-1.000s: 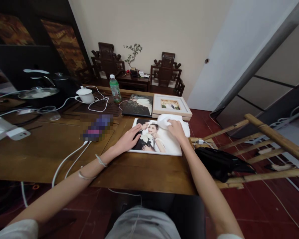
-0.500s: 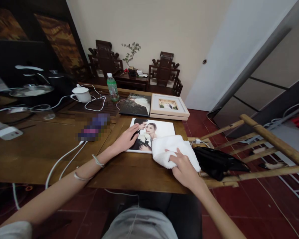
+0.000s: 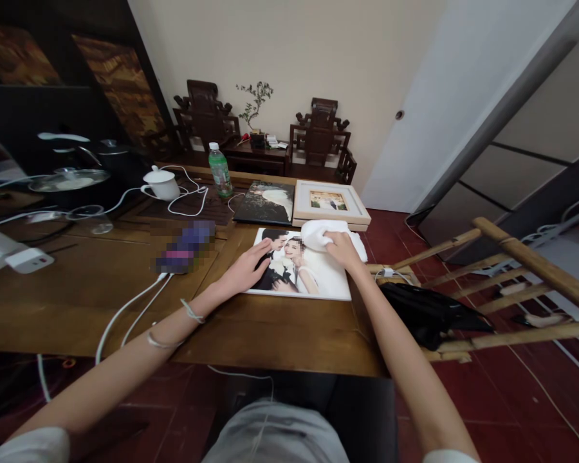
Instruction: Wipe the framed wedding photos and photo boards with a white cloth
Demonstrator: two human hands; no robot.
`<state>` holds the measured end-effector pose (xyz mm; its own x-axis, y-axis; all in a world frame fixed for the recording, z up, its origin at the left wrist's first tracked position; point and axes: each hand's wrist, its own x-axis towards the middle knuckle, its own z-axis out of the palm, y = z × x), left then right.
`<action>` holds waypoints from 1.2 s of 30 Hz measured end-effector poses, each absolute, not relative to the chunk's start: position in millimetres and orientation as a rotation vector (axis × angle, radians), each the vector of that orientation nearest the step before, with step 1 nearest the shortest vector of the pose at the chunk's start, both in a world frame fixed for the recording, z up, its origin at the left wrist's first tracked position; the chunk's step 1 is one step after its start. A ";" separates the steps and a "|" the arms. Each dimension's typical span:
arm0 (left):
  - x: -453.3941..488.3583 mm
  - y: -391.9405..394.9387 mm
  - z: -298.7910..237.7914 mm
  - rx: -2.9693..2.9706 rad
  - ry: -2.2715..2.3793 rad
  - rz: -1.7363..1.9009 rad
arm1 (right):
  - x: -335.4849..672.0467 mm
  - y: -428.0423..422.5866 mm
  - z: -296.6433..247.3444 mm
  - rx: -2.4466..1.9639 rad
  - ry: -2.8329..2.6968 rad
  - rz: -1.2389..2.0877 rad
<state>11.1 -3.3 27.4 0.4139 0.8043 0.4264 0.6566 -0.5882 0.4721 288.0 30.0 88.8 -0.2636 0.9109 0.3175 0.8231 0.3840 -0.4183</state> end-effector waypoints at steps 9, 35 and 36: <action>12.0 -4.4 27.3 2.422 1.298 0.935 | 293.0 7.1 77.3 -1.462 -2.124 0.193; 12.7 -3.9 27.1 2.388 1.291 0.950 | 295.6 1.0 90.9 -1.473 -2.134 0.335; 12.5 -3.8 27.0 2.388 1.290 0.951 | 296.3 10.4 91.1 -1.490 -2.112 0.330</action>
